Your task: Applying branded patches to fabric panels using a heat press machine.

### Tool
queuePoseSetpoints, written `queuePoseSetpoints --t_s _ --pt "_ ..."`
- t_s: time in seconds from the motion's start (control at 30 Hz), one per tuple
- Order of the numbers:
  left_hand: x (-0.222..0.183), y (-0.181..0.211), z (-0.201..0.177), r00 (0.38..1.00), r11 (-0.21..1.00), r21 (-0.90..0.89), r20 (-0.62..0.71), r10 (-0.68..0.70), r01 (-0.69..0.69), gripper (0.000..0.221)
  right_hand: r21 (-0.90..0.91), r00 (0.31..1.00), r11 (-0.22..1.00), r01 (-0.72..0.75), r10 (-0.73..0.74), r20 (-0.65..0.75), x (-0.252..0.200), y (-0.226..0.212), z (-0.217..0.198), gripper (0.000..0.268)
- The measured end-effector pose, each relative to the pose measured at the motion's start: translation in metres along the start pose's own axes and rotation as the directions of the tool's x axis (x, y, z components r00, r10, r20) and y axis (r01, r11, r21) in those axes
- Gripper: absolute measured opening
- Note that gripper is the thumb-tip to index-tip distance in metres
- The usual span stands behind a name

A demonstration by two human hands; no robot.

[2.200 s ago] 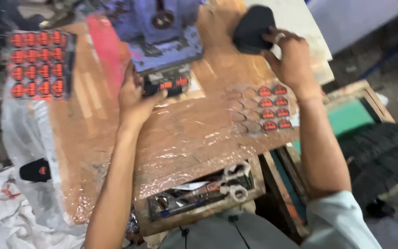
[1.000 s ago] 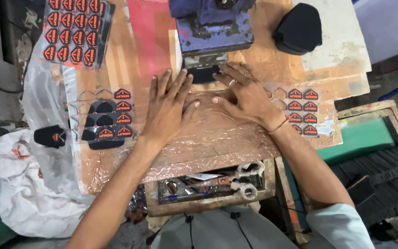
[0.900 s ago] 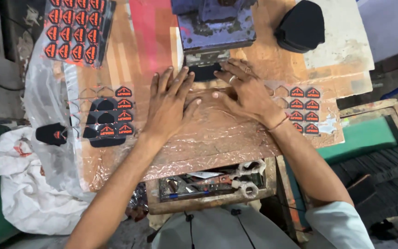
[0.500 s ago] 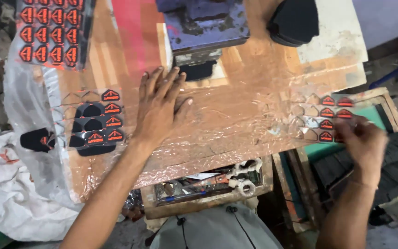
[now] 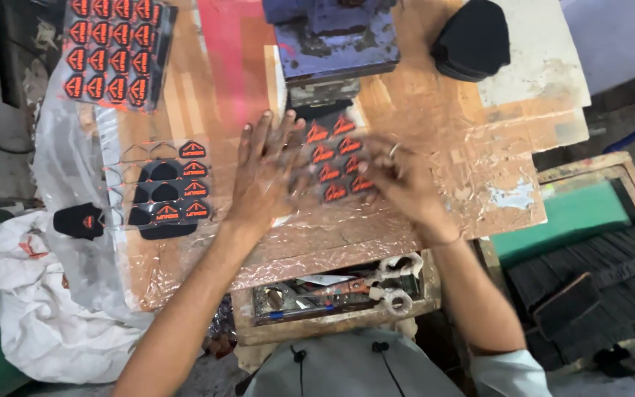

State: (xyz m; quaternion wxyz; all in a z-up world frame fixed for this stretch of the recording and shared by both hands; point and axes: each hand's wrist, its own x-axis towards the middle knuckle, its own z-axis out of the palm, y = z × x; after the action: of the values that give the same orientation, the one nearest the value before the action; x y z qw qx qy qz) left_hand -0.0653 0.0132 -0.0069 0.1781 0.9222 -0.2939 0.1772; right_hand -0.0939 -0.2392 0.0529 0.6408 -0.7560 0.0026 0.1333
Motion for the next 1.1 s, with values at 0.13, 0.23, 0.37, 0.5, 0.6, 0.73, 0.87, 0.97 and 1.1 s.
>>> queuePoseSetpoints --t_s 0.13,0.23,0.37,0.5,0.6,0.73,0.87,0.97,1.1 --pt "0.001 0.005 -0.009 0.998 0.994 -0.095 0.039 -0.056 0.059 0.068 -0.025 0.997 0.997 0.075 -0.076 -0.036 0.040 0.006 -0.012 0.050" --pt "0.004 -0.003 -0.008 0.996 0.982 -0.165 0.041 -0.083 0.089 0.067 -0.005 0.997 0.997 0.078 -0.078 -0.012 0.057 0.020 -0.018 0.058" --pt "-0.001 -0.008 -0.008 0.995 0.982 -0.167 0.064 -0.077 0.087 0.068 -0.022 0.999 0.999 0.049 -0.049 -0.009 0.051 0.025 -0.015 0.064" --pt "0.002 -0.007 -0.012 0.996 0.985 -0.157 0.053 -0.070 0.077 0.071 -0.104 0.995 0.991 0.087 -0.091 -0.040 0.050 0.023 -0.016 0.067" --pt "0.000 -0.007 -0.010 0.996 0.979 -0.186 0.039 -0.080 0.086 0.070 -0.176 0.990 0.976 0.127 -0.137 -0.045 0.050 0.034 -0.018 0.067" --pt "-0.002 -0.005 -0.008 0.992 0.978 -0.179 0.085 -0.094 0.108 0.070 -0.186 0.986 0.971 0.150 -0.161 -0.045 0.047 0.032 -0.017 0.067" --pt "0.004 -0.006 -0.011 0.996 0.983 -0.162 0.039 -0.079 0.084 0.063 -0.245 0.984 0.956 0.159 -0.173 -0.038 0.050 0.025 -0.020 0.067" --pt "0.002 -0.004 -0.010 0.995 0.982 -0.166 0.056 -0.087 0.096 0.060 -0.250 0.988 0.959 0.134 -0.149 -0.041 0.048 0.020 -0.015 0.067" --pt "0.003 -0.003 -0.012 0.995 0.983 -0.160 0.052 -0.089 0.096 0.059 -0.220 0.989 0.967 0.127 -0.140 -0.048 0.046 0.021 -0.016 0.066"
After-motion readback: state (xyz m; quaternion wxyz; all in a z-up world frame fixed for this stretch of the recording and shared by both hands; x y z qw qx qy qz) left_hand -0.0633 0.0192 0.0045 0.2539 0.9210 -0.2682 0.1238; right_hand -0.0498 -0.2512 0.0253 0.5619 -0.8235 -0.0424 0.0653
